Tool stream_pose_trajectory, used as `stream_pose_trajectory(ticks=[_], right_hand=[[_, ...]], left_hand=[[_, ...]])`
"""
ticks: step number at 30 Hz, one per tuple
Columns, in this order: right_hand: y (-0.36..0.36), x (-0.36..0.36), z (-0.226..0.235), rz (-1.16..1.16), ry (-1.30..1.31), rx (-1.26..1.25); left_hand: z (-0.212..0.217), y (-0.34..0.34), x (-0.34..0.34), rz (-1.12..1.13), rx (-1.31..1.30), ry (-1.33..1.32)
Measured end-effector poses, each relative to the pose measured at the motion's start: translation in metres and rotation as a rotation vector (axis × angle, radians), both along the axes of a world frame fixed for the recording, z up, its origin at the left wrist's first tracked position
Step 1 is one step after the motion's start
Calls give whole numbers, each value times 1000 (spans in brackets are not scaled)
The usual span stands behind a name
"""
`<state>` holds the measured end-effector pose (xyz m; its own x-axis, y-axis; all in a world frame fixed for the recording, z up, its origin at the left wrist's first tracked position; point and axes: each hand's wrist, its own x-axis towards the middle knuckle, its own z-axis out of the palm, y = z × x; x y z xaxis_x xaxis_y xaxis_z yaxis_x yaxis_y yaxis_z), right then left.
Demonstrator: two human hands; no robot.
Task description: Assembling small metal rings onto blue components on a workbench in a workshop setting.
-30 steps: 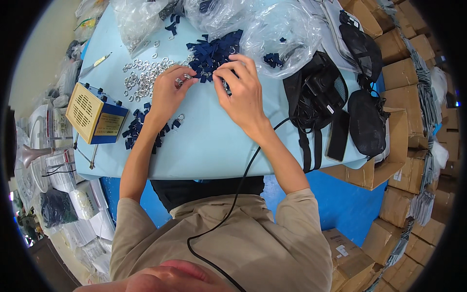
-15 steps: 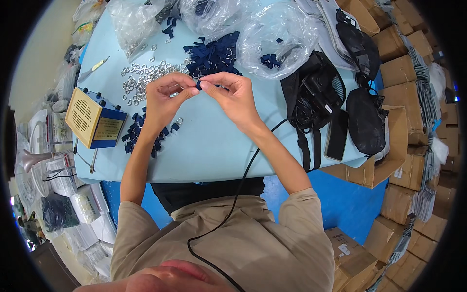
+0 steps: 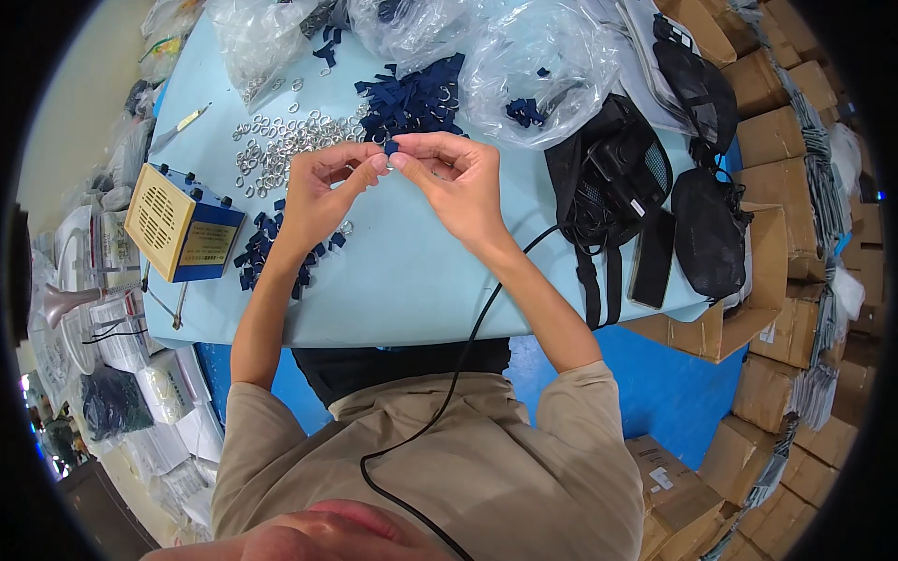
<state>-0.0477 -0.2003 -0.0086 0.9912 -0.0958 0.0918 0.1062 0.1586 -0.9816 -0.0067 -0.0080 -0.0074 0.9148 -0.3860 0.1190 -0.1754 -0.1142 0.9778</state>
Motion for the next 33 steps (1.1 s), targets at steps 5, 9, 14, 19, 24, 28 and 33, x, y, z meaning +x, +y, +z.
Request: stream_pose_trajectory(ticks=[5,9,14,19,24,28,33], right_hand=[[-4,0,3,27,95,80],[-9,4,-1,88,132,171],[-5,0,1,149,77,39],[-9,1,-2,-20,-199,-761],[-11,2,-13,-13,-235,-1094],[-15,2,-15,4,-216,-1102],[-14,4,-15,6,-216,-1054]], left_hand=[[4,0,-1,-44,-33,75],[5,1,-1,-43,-78,150],[24,30,9,-175,-31,149],[45,77,20,-420,489,145],[16,60,28,-103,409,47],[-15,10,19,178,388,-217],[-27,-6,21,350,696,-402]])
